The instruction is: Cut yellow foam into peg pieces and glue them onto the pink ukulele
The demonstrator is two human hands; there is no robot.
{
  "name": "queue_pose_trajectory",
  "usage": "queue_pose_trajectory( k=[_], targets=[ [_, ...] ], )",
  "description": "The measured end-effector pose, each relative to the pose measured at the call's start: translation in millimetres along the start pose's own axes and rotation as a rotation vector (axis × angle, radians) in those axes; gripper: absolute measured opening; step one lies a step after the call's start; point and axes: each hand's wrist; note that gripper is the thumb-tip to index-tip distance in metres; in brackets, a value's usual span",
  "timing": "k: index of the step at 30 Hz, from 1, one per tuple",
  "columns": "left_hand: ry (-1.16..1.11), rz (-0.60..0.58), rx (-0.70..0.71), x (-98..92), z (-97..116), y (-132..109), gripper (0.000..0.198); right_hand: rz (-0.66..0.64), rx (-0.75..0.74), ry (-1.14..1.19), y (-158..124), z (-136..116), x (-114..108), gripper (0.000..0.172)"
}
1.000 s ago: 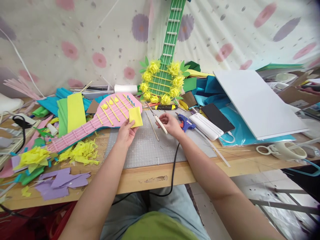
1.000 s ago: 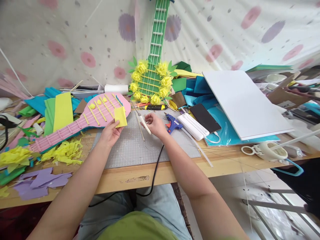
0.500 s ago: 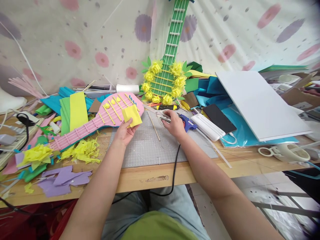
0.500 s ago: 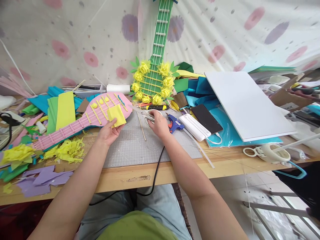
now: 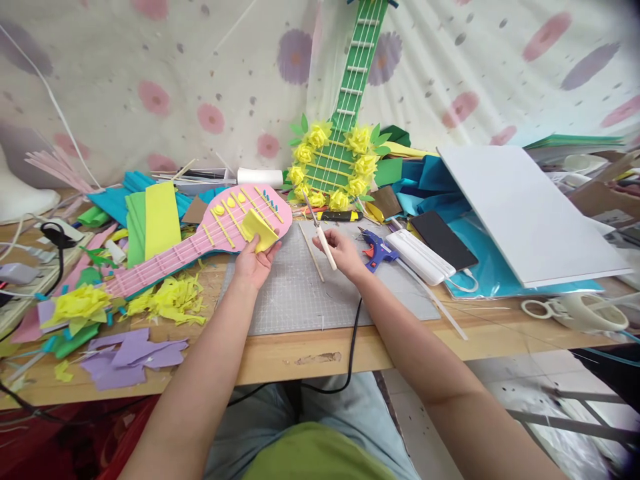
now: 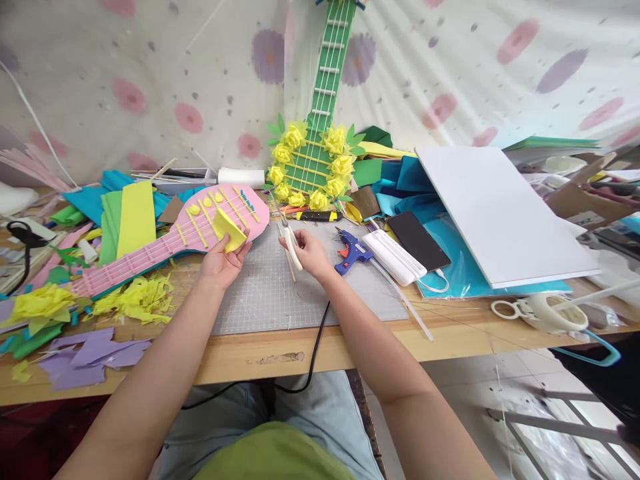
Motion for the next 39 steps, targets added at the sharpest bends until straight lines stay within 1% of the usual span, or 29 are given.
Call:
queue_pose_trajectory(
  k=[2,5,8,12,13,15,20,23,26,31,35,39],
  targets=[
    [0.001,0.016,0.011,-0.1,0.0,0.5,0.023,-0.068,0.032,0.065,-2.2,-1.1,2.3,0.037],
    [-0.005,0.032,0.022,-0.7,0.3,1.5,0.021,-0.228,0.087,0.229,-3.9,0.2,1.4,0.037],
    [-0.018,0.045,0.016,-1.6,0.8,2.0,0.021,-0.414,0.085,0.341,-4.8,2.4,-3.5,0.039],
    [-0.03,0.075,0.008,-2.4,1.5,2.0,0.022,-0.753,0.055,0.286,-5.7,2.3,-10.8,0.05],
    [-0.032,0.083,0.007,-2.4,1.7,2.0,0.022,-0.814,0.035,0.264,-5.9,1.5,-11.8,0.053],
    [-0.035,0.101,0.001,-2.2,1.9,1.9,0.023,-0.885,0.0,0.244,-5.8,-0.5,-12.7,0.057],
    [-0.058,0.14,-0.002,-1.1,1.8,2.3,0.022,-0.935,0.003,0.212,-4.0,-6.1,-12.9,0.06],
    [-0.041,0.169,0.015,-0.6,1.2,3.4,0.021,-0.994,-0.006,0.183,-3.2,-7.8,-13.2,0.06],
    [-0.025,0.184,0.026,0.0,-0.2,4.2,0.021,-1.026,0.017,0.154,-3.2,-7.6,-12.4,0.06],
    [-0.055,0.15,0.016,0.4,-5.1,3.2,0.023,-0.992,0.053,0.175,-3.8,-7.0,-9.9,0.06],
    [-0.012,0.082,0.043,0.4,-9.9,0.8,0.023,-0.954,0.072,0.244,-4.2,-7.9,-10.2,0.061],
    [0.049,0.04,0.06,1.3,-13.4,-2.0,0.021,-0.983,0.12,0.362,-3.6,-6.2,-10.8,0.067]
  ],
)
Point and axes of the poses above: each hand's wrist, its own y-axis towards the middle knuckle, its own x-axis out of the palm, z = x × y, and after that the axes turned 15 degrees about z, right-handed
